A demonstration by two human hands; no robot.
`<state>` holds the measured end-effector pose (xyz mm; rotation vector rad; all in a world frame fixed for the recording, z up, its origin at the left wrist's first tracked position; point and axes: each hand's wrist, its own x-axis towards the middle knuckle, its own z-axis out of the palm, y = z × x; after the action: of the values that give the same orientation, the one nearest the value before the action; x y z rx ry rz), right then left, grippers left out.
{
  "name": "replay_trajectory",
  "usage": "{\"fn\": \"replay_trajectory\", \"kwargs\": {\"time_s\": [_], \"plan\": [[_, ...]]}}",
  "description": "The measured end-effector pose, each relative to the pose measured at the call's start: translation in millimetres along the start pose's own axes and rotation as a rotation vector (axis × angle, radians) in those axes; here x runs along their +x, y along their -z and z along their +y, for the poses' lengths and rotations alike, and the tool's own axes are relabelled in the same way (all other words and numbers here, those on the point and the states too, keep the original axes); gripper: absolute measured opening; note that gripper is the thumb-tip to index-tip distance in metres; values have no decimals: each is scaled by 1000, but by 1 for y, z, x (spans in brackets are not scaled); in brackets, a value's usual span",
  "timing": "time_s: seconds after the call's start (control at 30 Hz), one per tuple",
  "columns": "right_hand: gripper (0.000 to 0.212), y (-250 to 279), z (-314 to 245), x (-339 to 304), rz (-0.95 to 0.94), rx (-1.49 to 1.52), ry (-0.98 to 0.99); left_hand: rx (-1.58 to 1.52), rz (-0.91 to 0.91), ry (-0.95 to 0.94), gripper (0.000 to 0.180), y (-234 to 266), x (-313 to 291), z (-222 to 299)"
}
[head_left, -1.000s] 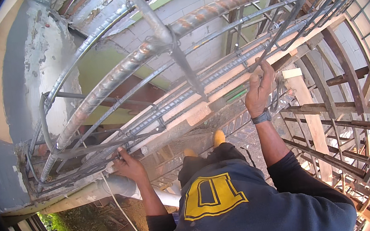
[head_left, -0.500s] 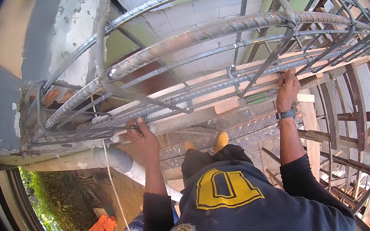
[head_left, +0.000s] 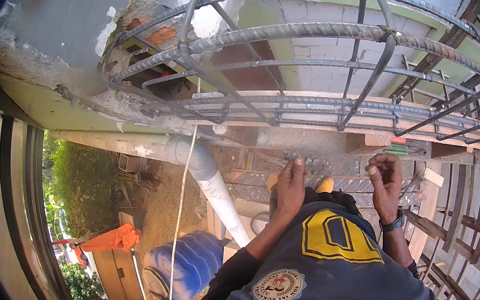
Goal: The person ties sections of rebar together using wire and a pair of pliers. They wrap the wire around the metal rods, twist it tightly with the tool, and cut the excess wire.
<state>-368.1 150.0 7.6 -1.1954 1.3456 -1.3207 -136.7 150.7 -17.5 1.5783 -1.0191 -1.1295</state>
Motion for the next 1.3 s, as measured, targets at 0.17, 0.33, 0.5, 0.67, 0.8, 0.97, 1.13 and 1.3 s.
{"fn": "replay_trajectory", "kwargs": {"time_s": [0.17, 0.33, 0.5, 0.67, 0.8, 0.97, 1.13, 1.3], "plan": [[47, -86, -23, -21, -423, -61, -130, -250, -264, 129, 46, -4, 2, 18], [42, -119, -22, -15, -550, -160, -90, -388, -299, 28, 46, 34, 8, 24], [37, -156, -2, -22, -486, -42, -109, -220, -466, -89, 47, 66, 26, 2], [30, -168, -15, -21, -483, 191, -469, -616, -484, 392, 35, 98, 34, 5], [24, -162, -20, -14, -685, 430, -674, -493, -556, 157, 25, 114, 36, 8], [31, -163, -23, -2, -733, 653, -748, -168, -256, -405, 19, 107, 36, 32], [33, -170, -27, -8, -599, 631, -821, -283, -264, -198, 18, 98, 30, 24], [25, -165, -34, -1, -546, 407, -719, -179, -181, -422, 19, 92, 27, 7]]}}
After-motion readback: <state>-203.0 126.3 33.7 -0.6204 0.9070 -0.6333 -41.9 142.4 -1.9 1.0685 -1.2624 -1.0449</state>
